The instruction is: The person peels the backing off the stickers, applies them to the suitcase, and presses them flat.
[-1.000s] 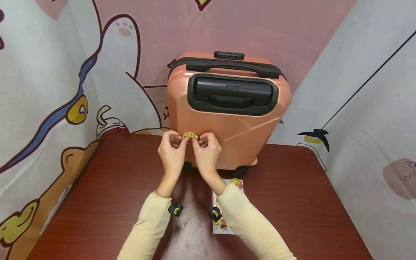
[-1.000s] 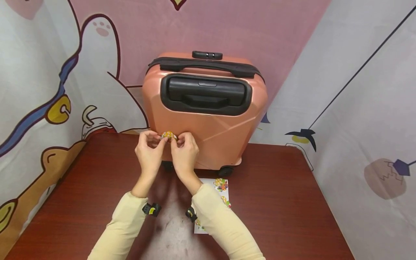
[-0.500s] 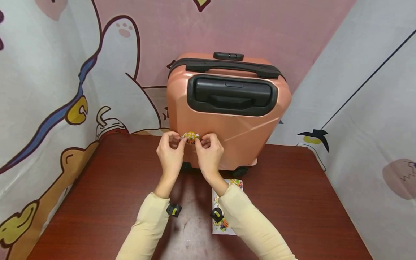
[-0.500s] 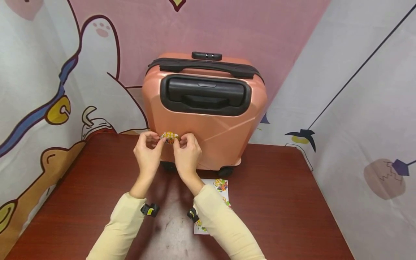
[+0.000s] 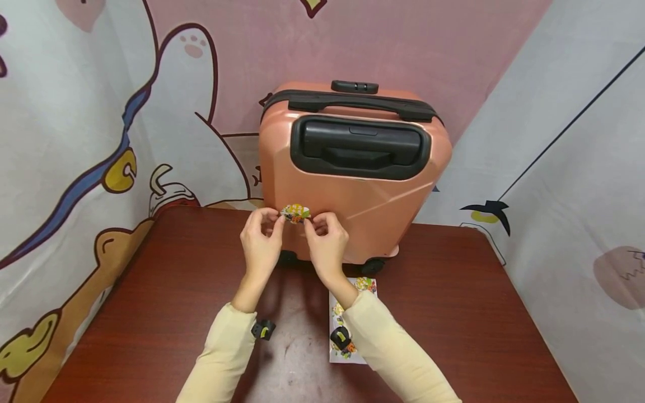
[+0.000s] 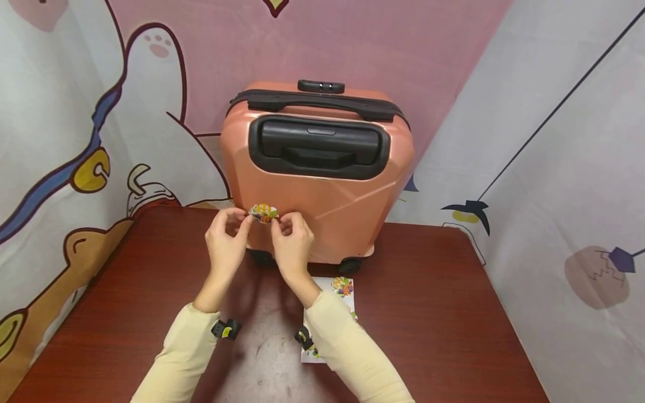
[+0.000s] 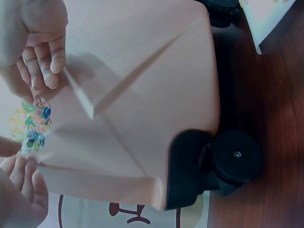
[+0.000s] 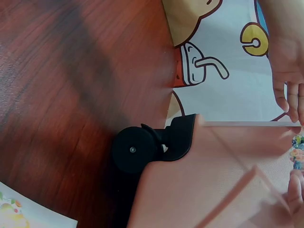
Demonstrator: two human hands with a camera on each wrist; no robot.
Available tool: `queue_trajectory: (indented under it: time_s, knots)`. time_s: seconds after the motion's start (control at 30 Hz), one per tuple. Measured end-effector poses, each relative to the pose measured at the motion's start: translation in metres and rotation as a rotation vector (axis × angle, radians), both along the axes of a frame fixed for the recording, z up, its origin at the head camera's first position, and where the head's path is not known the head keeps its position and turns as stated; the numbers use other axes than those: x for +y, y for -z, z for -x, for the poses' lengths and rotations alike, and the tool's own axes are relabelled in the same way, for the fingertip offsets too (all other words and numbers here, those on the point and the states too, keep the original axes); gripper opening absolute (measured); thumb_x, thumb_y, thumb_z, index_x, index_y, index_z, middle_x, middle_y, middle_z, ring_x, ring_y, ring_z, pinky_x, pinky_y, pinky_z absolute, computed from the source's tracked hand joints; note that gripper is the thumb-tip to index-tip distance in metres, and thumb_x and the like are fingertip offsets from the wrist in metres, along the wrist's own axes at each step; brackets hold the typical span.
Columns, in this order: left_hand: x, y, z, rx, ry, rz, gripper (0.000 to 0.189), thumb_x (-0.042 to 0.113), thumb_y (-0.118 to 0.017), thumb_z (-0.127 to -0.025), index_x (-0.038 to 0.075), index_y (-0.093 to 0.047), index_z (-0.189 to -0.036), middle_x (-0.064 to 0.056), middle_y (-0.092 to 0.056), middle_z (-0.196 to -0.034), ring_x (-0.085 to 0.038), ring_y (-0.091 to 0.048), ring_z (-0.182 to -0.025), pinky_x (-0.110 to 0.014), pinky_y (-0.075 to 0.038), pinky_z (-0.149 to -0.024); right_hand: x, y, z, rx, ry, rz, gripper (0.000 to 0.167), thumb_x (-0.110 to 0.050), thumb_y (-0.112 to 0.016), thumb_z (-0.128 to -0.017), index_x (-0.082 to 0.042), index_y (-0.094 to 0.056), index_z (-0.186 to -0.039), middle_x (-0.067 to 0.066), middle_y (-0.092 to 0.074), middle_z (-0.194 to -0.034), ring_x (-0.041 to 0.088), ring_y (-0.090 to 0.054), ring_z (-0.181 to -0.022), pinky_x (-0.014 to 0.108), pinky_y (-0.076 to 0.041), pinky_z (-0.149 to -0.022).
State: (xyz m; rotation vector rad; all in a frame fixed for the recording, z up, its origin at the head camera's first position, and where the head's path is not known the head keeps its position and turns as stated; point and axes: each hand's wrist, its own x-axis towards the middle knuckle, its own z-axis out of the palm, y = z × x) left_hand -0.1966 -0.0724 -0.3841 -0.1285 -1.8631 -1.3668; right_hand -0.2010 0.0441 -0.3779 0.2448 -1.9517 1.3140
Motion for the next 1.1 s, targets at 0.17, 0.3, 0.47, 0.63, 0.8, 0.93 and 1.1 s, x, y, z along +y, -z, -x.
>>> queue_trajectory:
  time_s: [0.17,0.3,0.47,0.63,0.8,0.93,1.1]
  knots:
    - [-0.004,0.004,-0.002,-0.066,0.104,0.033,0.009,0.001,-0.066,-0.081,-0.001,-0.062,-0.089,-0.01,-0.064,-0.075,-0.017,-0.055,-0.063,-0.019,-0.04,-0.053,0.003,0.006,0.0,-0.034,-0.145,0.014,0.011,-0.001,-0.07,-0.075,0.001,-0.06,-0.079,0.01,-0.065,-0.071,0.02,-0.061,-0.058,0.028,-0.05,-0.054]
    - [-0.007,0.006,-0.002,-0.108,0.187,0.035,0.011,0.003,-0.064,-0.083,0.0,-0.063,-0.094,-0.011,-0.066,-0.08,-0.02,-0.061,-0.072,-0.023,-0.046,-0.056,0.004,0.006,0.0,-0.078,-0.288,0.027,0.013,0.001,-0.069,-0.077,0.003,-0.061,-0.088,0.013,-0.068,-0.081,0.024,-0.064,-0.067,0.031,-0.052,-0.06]
    - [-0.009,0.006,-0.002,-0.117,0.228,0.035,0.013,0.004,-0.063,-0.085,0.0,-0.064,-0.097,-0.011,-0.067,-0.084,-0.022,-0.063,-0.078,-0.031,-0.05,-0.061,0.003,-0.011,-0.011,-0.082,-0.403,0.039,0.015,0.011,-0.064,-0.077,0.011,-0.057,-0.09,0.024,-0.065,-0.087,0.035,-0.064,-0.075,0.04,-0.053,-0.065]
    - [-0.01,0.005,-0.002,-0.117,0.243,0.035,0.012,0.003,-0.063,-0.085,0.0,-0.064,-0.097,-0.011,-0.067,-0.085,-0.021,-0.063,-0.077,-0.022,-0.047,-0.06,0.004,-0.031,-0.017,-0.088,-0.51,0.07,0.019,0.017,-0.06,-0.076,0.017,-0.054,-0.094,0.03,-0.062,-0.092,0.041,-0.061,-0.084,0.048,-0.05,-0.069]
    - [-0.01,0.004,-0.002,-0.126,0.253,0.039,0.013,0.002,-0.062,-0.085,-0.001,-0.063,-0.097,-0.012,-0.067,-0.085,-0.02,-0.062,-0.076,-0.017,-0.043,-0.059,0.007,-0.039,-0.015,-0.102,-0.581,0.107,0.022,0.018,-0.057,-0.078,0.017,-0.052,-0.099,0.031,-0.06,-0.097,0.043,-0.059,-0.09,0.04,-0.051,-0.072]
    - [-0.01,0.004,-0.002,-0.131,0.256,0.041,0.013,0.002,-0.062,-0.085,-0.001,-0.063,-0.098,-0.011,-0.067,-0.085,-0.02,-0.061,-0.075,-0.017,-0.04,-0.057,0.008,-0.039,-0.014,-0.111,-0.602,0.116,0.022,0.019,-0.056,-0.079,0.017,-0.052,-0.101,0.032,-0.06,-0.1,0.044,-0.058,-0.092,0.039,-0.051,-0.072]
    - [-0.01,0.004,-0.002,-0.135,0.255,0.037,0.013,0.002,-0.062,-0.085,-0.001,-0.063,-0.097,-0.011,-0.067,-0.085,-0.018,-0.06,-0.073,-0.018,-0.039,-0.055,0.01,-0.027,-0.014,-0.149,-0.589,0.087,0.021,0.018,-0.055,-0.079,0.017,-0.052,-0.1,0.032,-0.06,-0.097,0.043,-0.059,-0.09,0.047,-0.049,-0.075]
